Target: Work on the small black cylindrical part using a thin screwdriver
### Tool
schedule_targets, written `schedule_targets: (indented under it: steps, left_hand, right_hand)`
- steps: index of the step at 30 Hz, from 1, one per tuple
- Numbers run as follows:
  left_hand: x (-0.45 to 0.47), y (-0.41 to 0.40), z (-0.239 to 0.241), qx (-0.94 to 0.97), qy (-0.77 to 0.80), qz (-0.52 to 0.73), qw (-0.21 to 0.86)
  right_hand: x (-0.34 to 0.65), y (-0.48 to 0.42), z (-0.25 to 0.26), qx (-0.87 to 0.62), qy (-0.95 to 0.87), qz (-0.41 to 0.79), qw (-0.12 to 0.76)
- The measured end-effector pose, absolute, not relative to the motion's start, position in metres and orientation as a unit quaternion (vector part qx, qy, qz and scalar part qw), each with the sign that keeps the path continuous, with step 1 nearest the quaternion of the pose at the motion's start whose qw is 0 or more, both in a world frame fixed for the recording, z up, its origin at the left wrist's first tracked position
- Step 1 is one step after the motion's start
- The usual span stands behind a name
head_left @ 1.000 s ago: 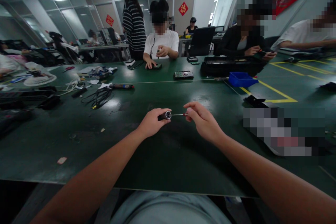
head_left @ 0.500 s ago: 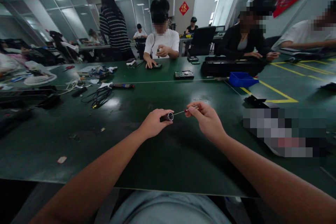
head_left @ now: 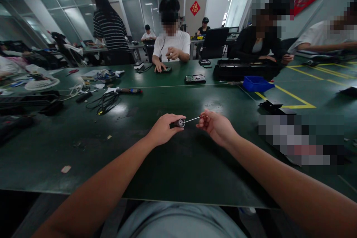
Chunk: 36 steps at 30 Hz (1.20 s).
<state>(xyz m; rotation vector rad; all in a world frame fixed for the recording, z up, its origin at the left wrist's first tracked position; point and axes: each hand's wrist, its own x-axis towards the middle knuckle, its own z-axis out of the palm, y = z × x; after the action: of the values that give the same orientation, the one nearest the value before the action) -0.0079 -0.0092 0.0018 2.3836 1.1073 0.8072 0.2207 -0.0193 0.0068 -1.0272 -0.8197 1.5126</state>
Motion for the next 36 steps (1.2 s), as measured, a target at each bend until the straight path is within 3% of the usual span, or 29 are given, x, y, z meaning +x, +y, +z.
schedule_targets:
  steps: [7,17,25,36]
  left_hand:
    - [-0.007,-0.012,0.006,0.849,0.411,0.267,0.198]
    - [-0.005,-0.012,0.006,0.845,0.421,0.265,0.195]
    - [-0.006,-0.013,0.005,0.846,0.421,0.26,0.197]
    - [-0.009,-0.009,0.001,0.837,0.438,0.263,0.196]
  right_hand:
    - [0.221,-0.021,0.008,-0.439,-0.433,0.532,0.58]
    - [0.218,-0.029,0.007,-0.441,-0.558,0.413,0.568]
    - [0.222,-0.036,0.023,-0.505,-0.639,0.316,0.486]
    - [0.22,-0.042,0.028,-0.465,-0.684,0.333,0.452]
